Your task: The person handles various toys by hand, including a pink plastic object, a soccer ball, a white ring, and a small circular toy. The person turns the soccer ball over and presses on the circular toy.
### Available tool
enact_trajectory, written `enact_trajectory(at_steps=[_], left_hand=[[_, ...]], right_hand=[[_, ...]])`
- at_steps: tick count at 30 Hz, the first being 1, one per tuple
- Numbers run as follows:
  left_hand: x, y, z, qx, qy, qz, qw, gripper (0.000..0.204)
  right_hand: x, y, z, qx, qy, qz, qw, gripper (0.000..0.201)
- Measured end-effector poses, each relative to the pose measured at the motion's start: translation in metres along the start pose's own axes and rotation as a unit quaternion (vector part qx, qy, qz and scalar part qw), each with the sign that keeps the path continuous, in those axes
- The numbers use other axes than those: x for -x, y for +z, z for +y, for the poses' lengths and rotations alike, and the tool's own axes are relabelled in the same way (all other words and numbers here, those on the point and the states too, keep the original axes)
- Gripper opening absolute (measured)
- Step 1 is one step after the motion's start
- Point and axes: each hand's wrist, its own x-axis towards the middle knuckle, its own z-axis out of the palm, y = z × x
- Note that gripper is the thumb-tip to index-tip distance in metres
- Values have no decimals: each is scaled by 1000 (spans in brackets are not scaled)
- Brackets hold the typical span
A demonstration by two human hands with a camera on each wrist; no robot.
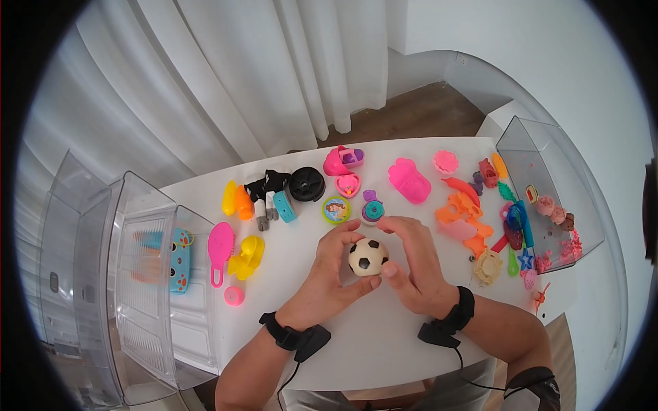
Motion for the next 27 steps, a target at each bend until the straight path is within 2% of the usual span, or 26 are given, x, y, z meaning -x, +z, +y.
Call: enact_trajectory(at_steps=[4, 6, 7, 10, 12, 16, 18, 21, 22, 24, 27], left_hand=[[0, -2, -2, 11, 3, 6, 1000, 71], [0, -2, -4, 90, -45, 5, 995, 73], [0, -2, -5, 91, -45, 5, 995, 73], [0, -4, -6, 102, -45, -10, 994, 82], [1, -6, -1, 17, 8, -14, 1000, 88], [1, -6, 9, -1, -27, -21, 999, 97], [2, -5, 9, 23, -32, -18, 999, 93], [1, 1, -3, 81, -14, 3, 997, 83], [1, 1, -2, 81, -14, 3, 997, 83], [1, -2, 0, 18, 3, -4, 1000, 64], [3, -2, -2, 63, -4, 11, 998, 63]], right_hand=[[0, 1, 0, -8, -15, 1, 1000, 58], [-3, 2, -6, -2, -17, 2, 1000, 65], [-4, 4, -7, -2, -17, 1, 1000, 65], [-4, 7, -8, 31, -15, -14, 999, 72], [1, 6, -2, 28, 28, -9, 999, 68], [-1, -1, 0, -2, 24, -20, 1000, 64], [0, 2, 5, 6, -19, -8, 1000, 62], [0, 2, 4, 8, -18, -5, 1000, 59], [0, 2, 4, 8, -18, -5, 1000, 59], [0, 2, 4, 4, -20, -16, 1000, 62], [-3, 0, -1, -1, -33, -27, 999, 66]])
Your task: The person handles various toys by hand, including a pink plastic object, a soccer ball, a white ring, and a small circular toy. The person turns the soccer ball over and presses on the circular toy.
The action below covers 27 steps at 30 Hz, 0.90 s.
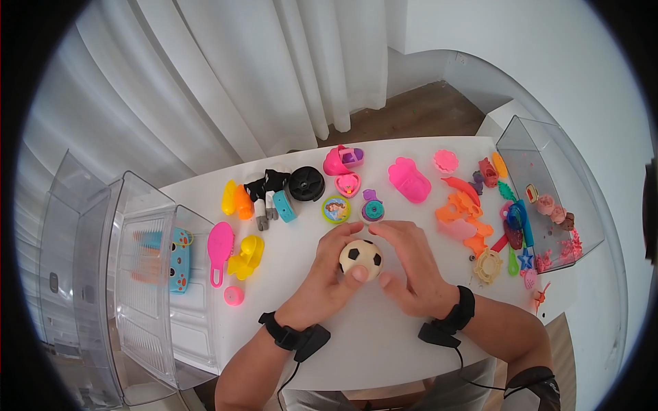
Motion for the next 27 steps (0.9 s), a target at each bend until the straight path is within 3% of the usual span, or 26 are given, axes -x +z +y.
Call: enact_trajectory(at_steps=[6, 9, 16, 19, 22, 24, 27], left_hand=[[-2, -8, -3, -25, -9, -28, 999, 87], [0, -6, -8, 34, -18, -32, 999, 91], [-1, -6, 9, -17, -14, -45, 999, 96], [-1, 0, 5, 35, 3, -39, 999, 88], [-1, 0, 4, 36, -42, -31, 998, 73], [-3, -2, 5, -138, 25, -43, 989, 57], [-3, -7, 0, -117, 40, -51, 991, 52]], right_hand=[[-2, 8, -6, 50, 7, -11, 999, 69], [-1, 3, -3, 26, 25, 3, 999, 65], [3, 2, 3, 13, 14, 13, 1000, 58], [3, 3, 2, 17, 20, 12, 1000, 57], [2, 2, 0, 21, 16, 3, 1000, 56], [1, 2, 0, 6, -1, -4, 1000, 57], [-2, -1, -4, -20, -3, -20, 1000, 66]])
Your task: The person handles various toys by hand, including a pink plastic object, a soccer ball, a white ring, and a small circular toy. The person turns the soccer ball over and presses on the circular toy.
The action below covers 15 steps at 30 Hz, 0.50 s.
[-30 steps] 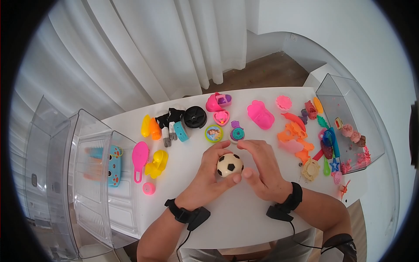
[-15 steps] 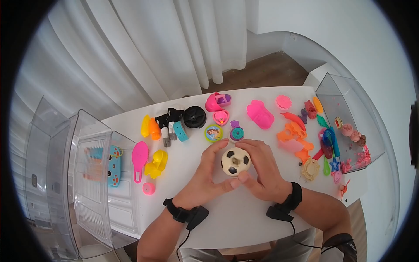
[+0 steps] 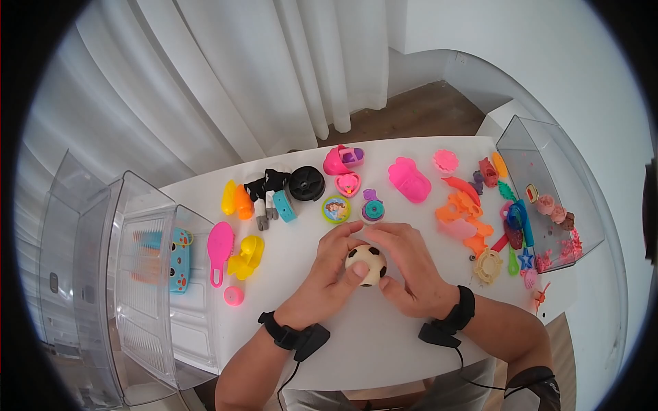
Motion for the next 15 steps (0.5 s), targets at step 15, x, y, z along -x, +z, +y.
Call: enact_trajectory(at_steps=[15], left_hand=[[2, -4, 11, 119, -87, 3, 989, 107]], right_hand=[[5, 6, 6, 43, 15, 51, 998, 54]])
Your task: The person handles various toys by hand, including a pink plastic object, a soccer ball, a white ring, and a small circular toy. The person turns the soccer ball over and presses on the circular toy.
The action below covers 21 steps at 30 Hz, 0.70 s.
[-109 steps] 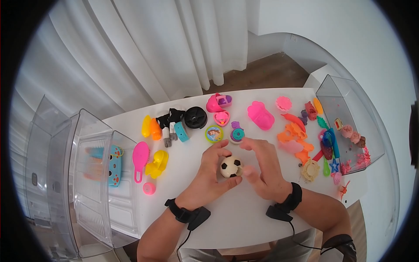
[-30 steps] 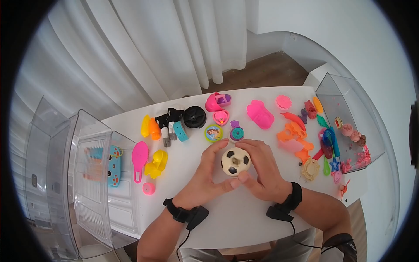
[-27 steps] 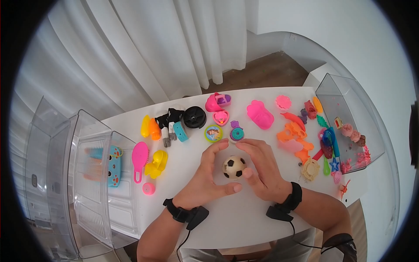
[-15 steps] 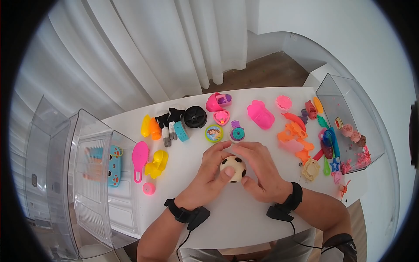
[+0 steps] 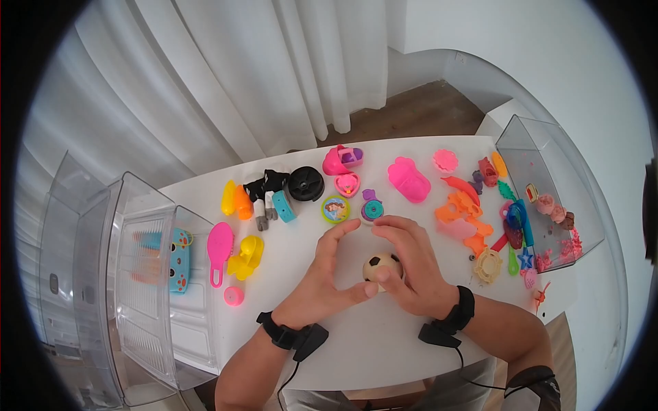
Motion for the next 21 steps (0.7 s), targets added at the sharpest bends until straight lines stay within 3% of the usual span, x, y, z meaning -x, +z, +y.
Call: enact_trajectory(at_steps=[4, 10, 12, 16, 18, 21], left_hand=[[-1, 2, 1, -16, 6, -6, 1000, 112], [-4, 8, 2, 61, 38, 9, 997, 116], [-6, 6, -7, 19, 86, 14, 996, 118], [-2, 0, 4, -23, 52, 23, 998, 118], [-1, 3, 7, 2, 40, 46, 998, 123], [-1, 3, 7, -48, 46, 33, 997, 122]], right_hand=[[-1, 0, -1, 9, 6, -13, 1000, 54], [-6, -2, -13, 27, 18, -43, 999, 58], [-4, -6, -13, 58, 31, -119, 991, 57], [2, -4, -9, 73, 35, -58, 995, 60], [1, -7, -7, 70, 24, 22, 997, 60], [2, -9, -9, 0, 55, -13, 998, 60]])
